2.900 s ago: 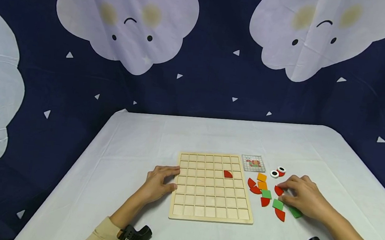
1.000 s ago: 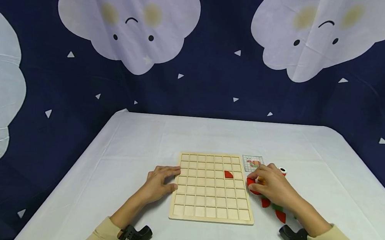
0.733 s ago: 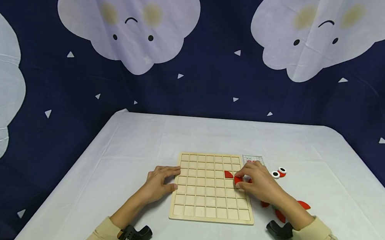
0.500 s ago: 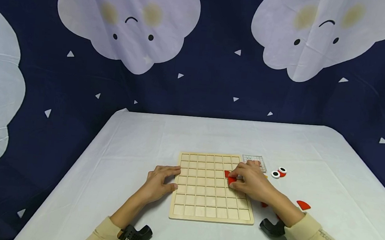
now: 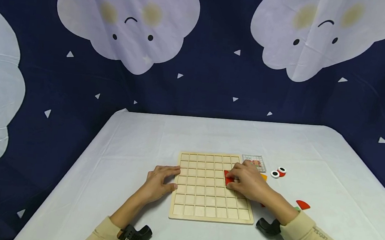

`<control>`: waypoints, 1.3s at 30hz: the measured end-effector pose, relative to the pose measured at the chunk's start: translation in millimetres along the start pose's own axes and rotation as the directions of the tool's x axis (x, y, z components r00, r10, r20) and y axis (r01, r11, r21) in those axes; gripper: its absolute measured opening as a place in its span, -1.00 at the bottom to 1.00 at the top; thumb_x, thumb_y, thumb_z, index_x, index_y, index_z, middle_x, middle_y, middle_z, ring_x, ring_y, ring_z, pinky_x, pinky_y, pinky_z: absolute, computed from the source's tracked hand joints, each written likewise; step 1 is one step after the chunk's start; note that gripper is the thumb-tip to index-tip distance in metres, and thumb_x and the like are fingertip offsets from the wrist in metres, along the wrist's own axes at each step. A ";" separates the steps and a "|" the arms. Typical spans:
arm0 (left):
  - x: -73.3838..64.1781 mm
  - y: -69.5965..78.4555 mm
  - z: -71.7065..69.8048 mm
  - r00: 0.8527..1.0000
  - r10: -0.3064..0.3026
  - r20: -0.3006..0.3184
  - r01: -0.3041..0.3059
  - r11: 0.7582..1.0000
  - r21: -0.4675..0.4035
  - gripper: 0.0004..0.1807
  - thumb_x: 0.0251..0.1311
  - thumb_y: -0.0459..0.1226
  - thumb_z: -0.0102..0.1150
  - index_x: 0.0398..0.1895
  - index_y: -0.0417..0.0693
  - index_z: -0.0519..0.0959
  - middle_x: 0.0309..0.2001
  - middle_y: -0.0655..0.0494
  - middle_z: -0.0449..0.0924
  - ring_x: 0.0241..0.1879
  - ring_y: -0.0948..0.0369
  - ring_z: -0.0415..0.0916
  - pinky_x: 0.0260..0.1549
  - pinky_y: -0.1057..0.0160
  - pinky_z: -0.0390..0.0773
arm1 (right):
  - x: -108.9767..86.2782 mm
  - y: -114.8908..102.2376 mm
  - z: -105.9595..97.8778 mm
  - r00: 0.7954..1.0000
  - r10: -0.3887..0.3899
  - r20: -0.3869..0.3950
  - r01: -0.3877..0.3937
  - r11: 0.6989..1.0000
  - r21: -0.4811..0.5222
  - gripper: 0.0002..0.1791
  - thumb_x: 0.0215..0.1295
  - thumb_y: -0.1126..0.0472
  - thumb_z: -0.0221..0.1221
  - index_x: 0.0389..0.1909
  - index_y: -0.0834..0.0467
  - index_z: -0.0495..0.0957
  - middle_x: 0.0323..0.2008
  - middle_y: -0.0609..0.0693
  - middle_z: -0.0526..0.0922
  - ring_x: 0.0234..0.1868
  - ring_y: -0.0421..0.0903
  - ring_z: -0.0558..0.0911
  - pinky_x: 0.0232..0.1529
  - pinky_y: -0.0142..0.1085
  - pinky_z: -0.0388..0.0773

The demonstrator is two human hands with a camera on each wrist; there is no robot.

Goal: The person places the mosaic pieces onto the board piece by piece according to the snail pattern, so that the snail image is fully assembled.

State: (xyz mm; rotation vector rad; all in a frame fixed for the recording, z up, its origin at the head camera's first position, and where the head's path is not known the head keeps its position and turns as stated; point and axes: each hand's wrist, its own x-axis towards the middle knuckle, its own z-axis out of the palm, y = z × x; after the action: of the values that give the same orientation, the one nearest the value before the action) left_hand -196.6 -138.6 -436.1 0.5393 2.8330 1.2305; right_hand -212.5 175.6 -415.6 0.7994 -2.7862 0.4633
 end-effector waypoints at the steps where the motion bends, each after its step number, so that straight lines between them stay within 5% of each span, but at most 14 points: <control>1: 0.1 -0.1 -0.1 1.000 -0.001 0.001 0.001 1.000 0.002 -0.50 0.08 -0.30 0.29 0.16 -0.09 0.52 0.28 0.20 0.43 0.27 0.06 0.21 0.12 -0.04 0.04 | 0.0 -0.3 0.2 1.000 -0.005 -0.002 0.005 1.000 -0.003 -0.76 -0.07 0.03 0.41 -0.33 -0.02 0.70 -0.37 -0.19 0.60 -0.33 -0.21 0.30 -0.26 -0.31 0.23; 11: -0.2 0.6 -0.5 1.000 0.006 -0.003 -0.006 1.000 0.001 -0.50 0.07 -0.30 0.29 0.16 -0.10 0.52 0.28 0.20 0.43 0.26 0.05 0.21 0.12 -0.04 0.04 | -1.8 1.3 -0.8 1.000 0.000 -0.004 0.000 1.000 0.002 -0.72 -0.09 0.04 0.42 -0.29 -0.01 0.70 -0.32 -0.16 0.61 -0.29 -0.18 0.35 -0.23 -0.28 0.26; 26: 0.2 0.5 -1.6 1.000 0.011 -0.004 -0.011 1.000 0.012 -0.50 0.08 -0.29 0.29 0.16 -0.08 0.52 0.28 0.20 0.43 0.26 0.05 0.21 0.11 -0.05 0.04 | -28.4 44.3 -45.4 0.972 0.228 -0.050 -0.226 0.973 0.048 -0.69 0.04 0.16 0.35 -0.15 0.14 0.68 -0.18 0.03 0.65 -0.19 -0.02 0.38 -0.12 -0.10 0.25; 39: -0.3 -0.5 -0.1 1.000 0.008 -0.011 -0.008 1.000 0.004 -0.50 0.07 -0.31 0.30 0.15 -0.09 0.52 0.27 0.21 0.44 0.25 0.07 0.23 0.12 -0.04 0.05 | -44.9 68.3 -45.4 0.952 0.306 -0.012 -0.306 0.950 -0.064 -0.69 0.02 0.17 0.32 -0.18 0.18 0.69 -0.25 0.08 0.65 -0.20 0.04 0.40 -0.19 -0.12 0.24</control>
State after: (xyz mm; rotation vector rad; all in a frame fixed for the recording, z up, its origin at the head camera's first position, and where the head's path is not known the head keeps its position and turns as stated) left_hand -196.5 -139.1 -436.3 0.5467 2.8462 1.2333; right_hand -207.3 268.0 -402.4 0.3508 -2.9164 0.4180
